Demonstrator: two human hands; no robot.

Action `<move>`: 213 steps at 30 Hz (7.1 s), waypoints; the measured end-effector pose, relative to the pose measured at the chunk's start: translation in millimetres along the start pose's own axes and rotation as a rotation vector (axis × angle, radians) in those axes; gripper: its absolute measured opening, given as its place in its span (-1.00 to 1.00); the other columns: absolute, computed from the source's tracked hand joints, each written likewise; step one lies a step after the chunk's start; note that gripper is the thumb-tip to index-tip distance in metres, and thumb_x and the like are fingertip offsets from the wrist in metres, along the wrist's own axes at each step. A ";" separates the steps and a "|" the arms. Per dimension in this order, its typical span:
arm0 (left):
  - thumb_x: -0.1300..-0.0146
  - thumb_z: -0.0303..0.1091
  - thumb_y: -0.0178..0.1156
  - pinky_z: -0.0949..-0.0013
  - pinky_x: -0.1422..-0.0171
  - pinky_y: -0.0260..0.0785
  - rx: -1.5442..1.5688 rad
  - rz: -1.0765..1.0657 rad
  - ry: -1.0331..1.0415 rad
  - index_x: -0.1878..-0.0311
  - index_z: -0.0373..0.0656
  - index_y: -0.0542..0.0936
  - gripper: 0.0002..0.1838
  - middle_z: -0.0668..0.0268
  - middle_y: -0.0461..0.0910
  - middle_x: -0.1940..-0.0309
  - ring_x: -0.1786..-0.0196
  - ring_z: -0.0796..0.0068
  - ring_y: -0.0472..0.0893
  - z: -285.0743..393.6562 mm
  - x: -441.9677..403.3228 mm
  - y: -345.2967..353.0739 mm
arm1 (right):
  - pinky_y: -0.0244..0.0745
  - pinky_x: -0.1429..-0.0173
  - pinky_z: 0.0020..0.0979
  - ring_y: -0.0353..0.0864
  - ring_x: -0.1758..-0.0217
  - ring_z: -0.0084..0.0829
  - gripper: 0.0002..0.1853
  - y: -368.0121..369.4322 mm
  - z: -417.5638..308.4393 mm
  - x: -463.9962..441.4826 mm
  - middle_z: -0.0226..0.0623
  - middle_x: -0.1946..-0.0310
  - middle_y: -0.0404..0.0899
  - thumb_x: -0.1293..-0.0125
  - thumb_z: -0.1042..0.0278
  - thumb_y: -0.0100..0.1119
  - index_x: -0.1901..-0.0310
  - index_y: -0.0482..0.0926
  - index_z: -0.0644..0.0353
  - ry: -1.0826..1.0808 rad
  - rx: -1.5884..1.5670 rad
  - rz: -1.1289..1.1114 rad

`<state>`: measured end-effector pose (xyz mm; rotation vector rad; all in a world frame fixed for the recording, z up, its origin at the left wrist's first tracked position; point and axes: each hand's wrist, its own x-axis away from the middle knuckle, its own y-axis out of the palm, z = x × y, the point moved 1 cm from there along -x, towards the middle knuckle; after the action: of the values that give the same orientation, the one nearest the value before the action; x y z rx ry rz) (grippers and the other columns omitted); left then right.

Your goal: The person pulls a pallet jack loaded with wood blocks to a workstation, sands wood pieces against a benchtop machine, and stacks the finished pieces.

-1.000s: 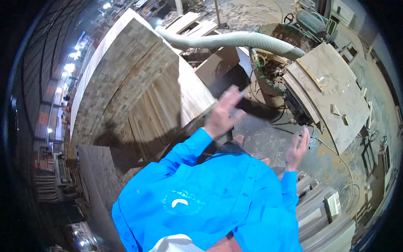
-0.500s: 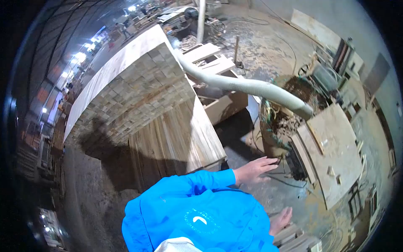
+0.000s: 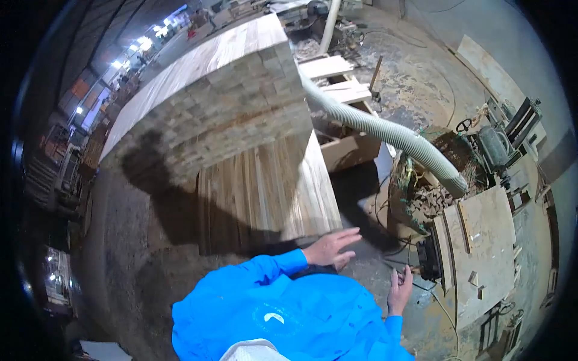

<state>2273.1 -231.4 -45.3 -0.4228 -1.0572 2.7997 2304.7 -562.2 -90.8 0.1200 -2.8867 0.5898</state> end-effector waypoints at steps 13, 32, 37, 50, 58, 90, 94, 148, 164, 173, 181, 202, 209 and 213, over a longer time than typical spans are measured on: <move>-0.40 -0.14 0.37 0.08 -0.53 0.45 -0.032 0.154 -0.260 -0.42 -0.23 0.56 -0.40 -0.07 0.45 -0.50 -0.47 -0.07 0.54 71.4 103.7 41.7 | 0.59 -0.24 -0.28 0.67 -0.17 -0.27 -0.30 -9.2 58.1 27.3 -0.02 -0.28 0.60 -0.49 0.11 0.41 -0.50 0.42 0.34 0.003 0.018 -0.302; -0.38 0.09 0.37 -0.19 -0.74 0.04 -0.498 0.196 -0.140 -0.49 -0.19 0.45 -0.23 -0.12 0.28 -0.58 -0.65 -0.21 0.22 -20.2 47.2 -43.0 | 0.58 -0.24 -0.28 0.65 -0.15 -0.30 -0.29 3.4 58.2 24.8 0.01 -0.29 0.59 -0.49 0.11 0.42 -0.49 0.43 0.38 0.083 0.027 -0.133; -0.30 0.43 0.29 -0.36 -0.75 -0.15 -0.506 -0.007 -0.054 -0.67 -0.05 0.24 0.06 -0.11 0.02 -0.71 -0.73 -0.24 0.03 -46.9 15.8 -46.5 | 0.61 -0.22 -0.26 0.71 -0.17 -0.26 -0.32 47.2 19.9 33.7 -0.02 -0.15 0.70 -0.46 0.10 0.45 -0.44 0.49 0.37 0.094 0.065 -0.118; -0.41 0.01 0.28 -0.47 -0.70 -0.14 -0.539 -0.136 0.045 -0.66 0.13 0.29 -0.21 0.08 0.08 -0.72 -0.69 -0.20 0.13 -87.5 2.6 -41.3 | 0.63 -0.18 -0.33 0.67 -0.15 -0.37 -0.29 80.4 15.8 56.9 0.01 -0.30 0.60 -0.47 0.18 0.44 -0.51 0.41 0.38 0.331 -0.039 0.067; -0.51 0.02 0.18 -0.49 -0.68 -0.13 -0.518 -0.192 0.044 -0.66 0.12 0.30 -0.29 0.01 0.11 -0.70 -0.69 -0.24 0.13 -84.7 -2.3 -42.3 | 0.56 -0.32 -0.31 0.65 -0.23 -0.31 -0.26 79.3 18.0 91.1 0.14 -0.37 0.55 -0.50 0.17 0.41 -0.53 0.36 0.42 0.418 -0.071 0.165; -0.50 -0.20 0.23 0.01 -0.75 -0.05 -0.772 -0.221 0.405 -0.53 -0.09 0.50 -0.43 0.11 0.26 -0.66 -0.68 0.04 0.19 -53.9 -0.2 -12.3 | 0.42 -0.54 0.00 0.49 -0.49 0.09 -0.15 -40.3 129.9 244.9 0.18 -0.42 0.51 -0.42 -0.27 0.30 -0.46 0.47 0.33 0.279 0.096 0.397; -0.53 -0.15 0.32 -0.14 -0.64 0.20 -0.505 0.047 0.547 -0.56 -0.31 0.41 -0.32 -0.20 0.34 -0.55 -0.59 -0.19 0.33 -94.4 -17.3 45.7 | 0.39 -0.55 -0.01 0.49 -0.47 0.15 -0.11 -26.0 130.2 278.4 0.22 -0.40 0.50 -0.41 -0.32 0.29 -0.46 0.45 0.35 0.341 0.045 0.660; -0.40 -0.18 0.38 0.11 -0.43 0.49 -0.126 -0.009 -0.218 -0.35 -0.24 0.61 -0.47 -0.01 0.62 -0.33 -0.36 -0.05 0.62 26.0 208.4 14.2 | 0.55 -0.41 -0.20 0.64 -0.39 -0.09 -0.01 52.4 155.2 164.6 0.25 -0.39 0.53 -0.39 -0.14 0.45 -0.58 0.26 0.44 0.332 0.104 -0.356; -0.39 -0.32 0.39 0.11 -0.38 0.55 -0.139 0.568 -0.350 -0.21 -0.23 0.70 -0.62 0.00 0.68 -0.26 -0.31 -0.02 0.67 1.6 175.9 -65.7 | 0.52 -0.23 -0.37 0.63 -0.22 -0.45 -0.25 258.3 -73.2 -128.5 -0.27 -0.20 0.70 -0.25 0.05 0.59 -0.37 0.58 0.29 0.053 -0.121 -0.793; -0.41 -0.43 0.36 0.20 -0.43 0.52 0.049 0.587 -0.360 -0.27 -0.29 0.65 -0.60 0.04 0.66 -0.29 -0.32 0.18 0.68 -44.0 102.5 -84.7 | 0.51 -0.22 -0.40 0.64 -0.08 -0.48 -0.24 252.1 -93.5 -131.2 -0.33 -0.08 0.72 -0.19 0.12 0.63 -0.38 0.55 0.22 0.104 -0.179 -0.971; -0.56 -0.20 0.33 0.33 -0.31 0.56 0.936 0.806 -0.920 -0.33 -0.30 0.54 -0.54 0.17 0.66 -0.23 -0.21 0.37 0.70 -67.7 -1.1 -4.4 | 0.53 -0.38 -0.32 0.68 -0.21 -0.43 -0.35 155.7 -126.8 -146.4 -0.22 -0.19 0.72 -0.31 0.27 0.52 -0.38 0.55 0.30 0.283 -0.238 -1.145; -0.34 -0.28 0.43 0.19 -0.36 0.50 1.126 0.840 -0.247 -0.34 -0.22 0.57 -0.46 0.22 0.70 -0.17 -0.22 0.35 0.67 33.0 -150.9 -89.1 | 0.48 -0.41 -0.33 0.61 -0.28 -0.42 -0.26 54.2 -298.8 -178.1 -0.18 -0.23 0.64 -0.27 0.39 0.53 -0.45 0.44 0.35 -0.495 -0.186 -0.919; -0.46 -0.14 0.36 0.13 -0.44 0.50 1.085 1.109 -0.139 -0.52 -0.30 0.29 -0.27 0.08 0.60 -0.26 -0.23 0.26 0.66 21.1 -85.0 -168.0 | 0.40 -0.52 -0.27 0.54 -0.38 -0.41 -0.26 86.4 -419.8 -259.6 -0.15 -0.34 0.57 -0.38 0.44 0.45 -0.53 0.34 0.42 -0.874 -0.143 -0.886; -0.34 -0.17 0.49 0.08 -0.56 0.49 1.256 1.494 -0.050 -0.50 -0.20 0.30 -0.20 0.05 0.56 -0.31 -0.33 0.18 0.60 0.4 -4.0 -169.4 | 0.49 -0.40 -0.35 0.59 -0.25 -0.48 -0.40 122.9 -576.2 -343.2 -0.23 -0.21 0.63 -0.45 0.50 0.39 -0.46 0.41 0.37 -1.476 0.022 -0.741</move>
<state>2278.9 -105.6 68.1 -1.1803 1.8274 3.5409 2724.8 -207.4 312.4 2.3530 -3.4672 0.4209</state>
